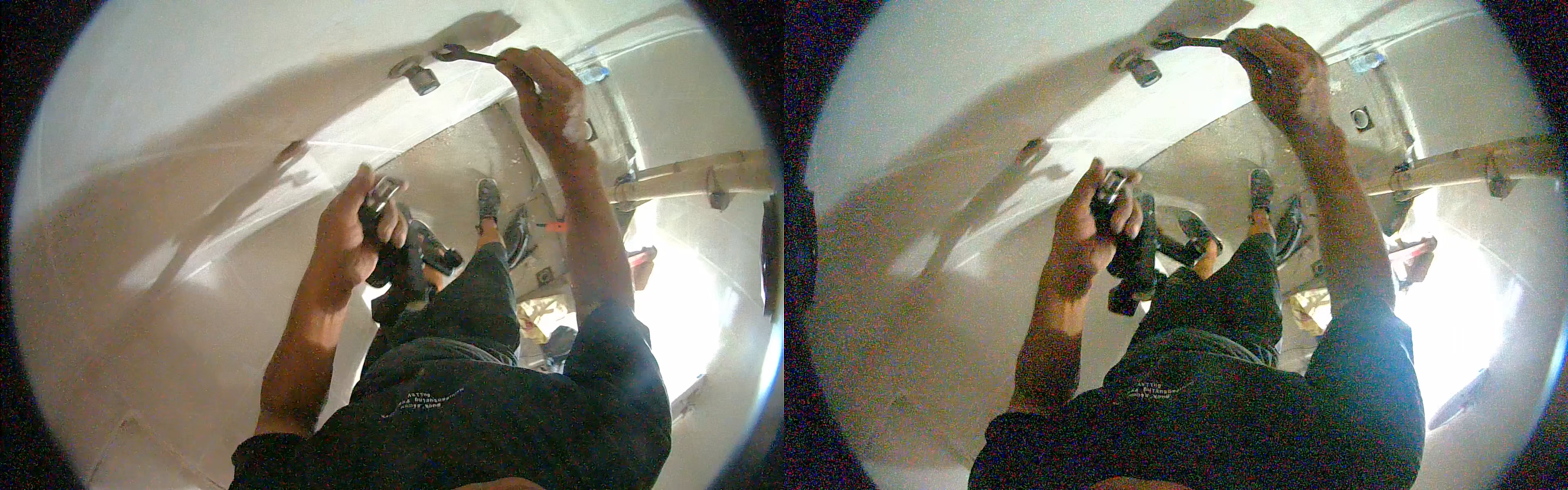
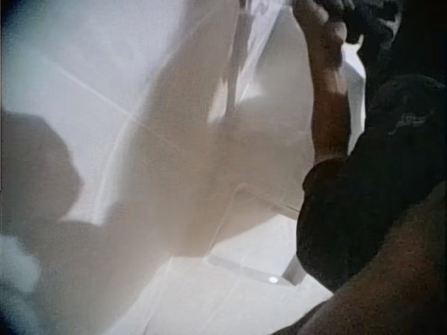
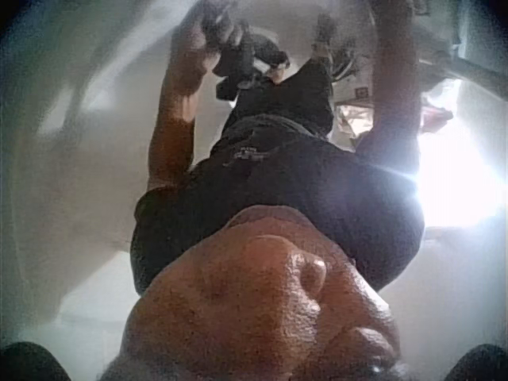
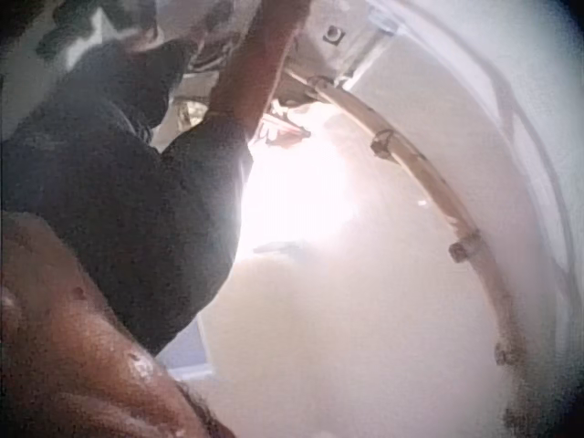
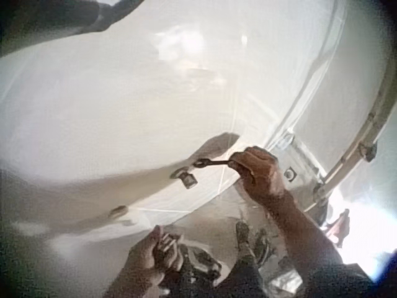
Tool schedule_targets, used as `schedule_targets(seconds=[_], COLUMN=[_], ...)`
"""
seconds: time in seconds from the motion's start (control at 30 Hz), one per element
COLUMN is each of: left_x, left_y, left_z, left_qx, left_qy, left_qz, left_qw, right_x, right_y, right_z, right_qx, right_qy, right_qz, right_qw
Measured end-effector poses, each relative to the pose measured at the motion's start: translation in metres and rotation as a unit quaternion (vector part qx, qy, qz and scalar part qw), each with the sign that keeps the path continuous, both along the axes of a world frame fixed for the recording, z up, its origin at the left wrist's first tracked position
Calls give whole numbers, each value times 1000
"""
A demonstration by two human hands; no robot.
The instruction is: The person uses a hammer and a chisel to chip away at a tiled wall, creating a hole around a pipe fitting. They then retrieve a metal fixture from a bag and use a wrench to tighten it onto the pipe protruding from the wall.
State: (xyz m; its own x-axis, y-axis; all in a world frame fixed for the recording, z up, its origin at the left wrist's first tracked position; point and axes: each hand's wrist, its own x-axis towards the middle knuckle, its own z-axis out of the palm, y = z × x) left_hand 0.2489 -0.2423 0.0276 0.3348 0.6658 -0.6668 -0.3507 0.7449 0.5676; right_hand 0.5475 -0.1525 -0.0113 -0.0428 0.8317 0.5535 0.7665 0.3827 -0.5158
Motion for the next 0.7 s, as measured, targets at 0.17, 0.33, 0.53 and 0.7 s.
schedule_targets(seconds=[0.17, 0.33, 0.53, 0.7], left_x=[34, 73, 100, 119], left_y=[10, 22, 28, 32], left_z=[-17, -27, -36, -51], left_qx=[37, 20, 34, 68], left_qy=[-73, -143, -281, -385], left_qz=[15, 77, 145, 200], left_qw=[997, 987, 948, 898], right_x=[-3, -35, -80, -142], right_y=[-23, -5, 21, 5], right_z=[89, 174, 207, 219], right_qx=[-101, -26, -14, -7], right_qy=[-106, -346, -573, -723], right_qz=[95, 188, 271, 257], right_qw=[985, 919, 774, 641])
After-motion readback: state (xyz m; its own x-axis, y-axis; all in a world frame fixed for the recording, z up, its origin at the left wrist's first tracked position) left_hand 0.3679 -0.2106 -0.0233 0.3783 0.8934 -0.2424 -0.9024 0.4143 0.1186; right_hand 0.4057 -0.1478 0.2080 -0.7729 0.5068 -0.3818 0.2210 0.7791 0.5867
